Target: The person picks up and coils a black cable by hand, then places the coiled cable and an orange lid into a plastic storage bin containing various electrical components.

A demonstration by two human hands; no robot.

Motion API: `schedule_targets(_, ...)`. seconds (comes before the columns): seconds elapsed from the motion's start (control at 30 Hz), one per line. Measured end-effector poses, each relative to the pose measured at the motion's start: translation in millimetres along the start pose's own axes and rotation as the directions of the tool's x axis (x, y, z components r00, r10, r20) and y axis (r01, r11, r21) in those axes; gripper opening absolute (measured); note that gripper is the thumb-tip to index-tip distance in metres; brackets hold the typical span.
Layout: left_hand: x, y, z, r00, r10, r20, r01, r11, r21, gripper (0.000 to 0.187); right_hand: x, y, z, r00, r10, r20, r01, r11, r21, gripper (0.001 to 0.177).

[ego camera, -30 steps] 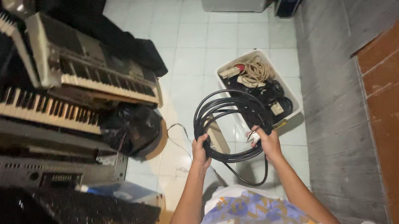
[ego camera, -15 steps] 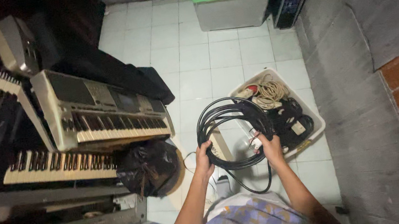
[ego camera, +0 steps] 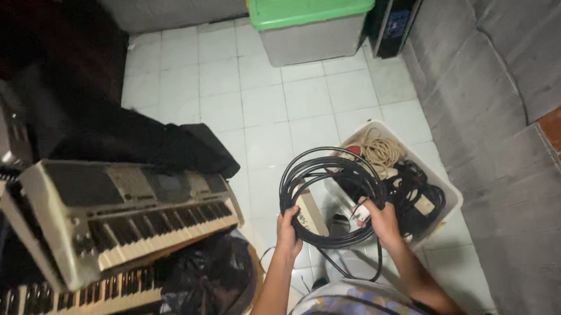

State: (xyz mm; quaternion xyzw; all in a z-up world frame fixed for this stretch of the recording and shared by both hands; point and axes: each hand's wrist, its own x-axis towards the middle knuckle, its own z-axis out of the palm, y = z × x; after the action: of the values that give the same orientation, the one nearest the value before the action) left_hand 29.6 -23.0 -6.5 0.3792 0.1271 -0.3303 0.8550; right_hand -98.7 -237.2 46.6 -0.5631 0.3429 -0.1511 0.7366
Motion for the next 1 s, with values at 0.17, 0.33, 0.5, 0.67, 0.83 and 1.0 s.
schedule_targets(0.17,70,15,40,0.999,-0.039,-0.006,0.04,0.999,0.031,0.032,68,-13,-2,0.998,0.015,-0.065,-0.012,0.999,0.04,0.021)
schedule_targets(0.33,131,28,89,0.994,-0.096,0.053,0.094,0.995,0.037,0.036,144,-27,-21,0.996,-0.066,-0.056,0.064,0.998,-0.028,0.03)
schedule_targets(0.5,191,14,122,0.995,-0.076,0.058,0.072,0.995,0.071,0.038,199,-32,-49,0.967,-0.148,-0.208,0.118,0.982,-0.15,0.032)
schedule_targets(0.67,230,13,153,0.971,-0.162,0.173,0.143,0.983,0.119,0.039,224,-43,-63,0.906,-0.172,-0.387,0.054,0.953,-0.299,0.037)
schedule_targets(0.83,253,14,188,0.938,-0.285,0.199,0.232,0.94,0.251,0.039,210,-51,-73,0.943,-0.034,-0.332,0.029,0.999,-0.021,0.039)
schedule_targets(1.0,292,-19,215,0.868,-0.428,0.253,0.324,0.873,0.365,0.038,196,-61,-84,0.833,-0.082,-0.547,0.049,0.996,-0.076,0.039)
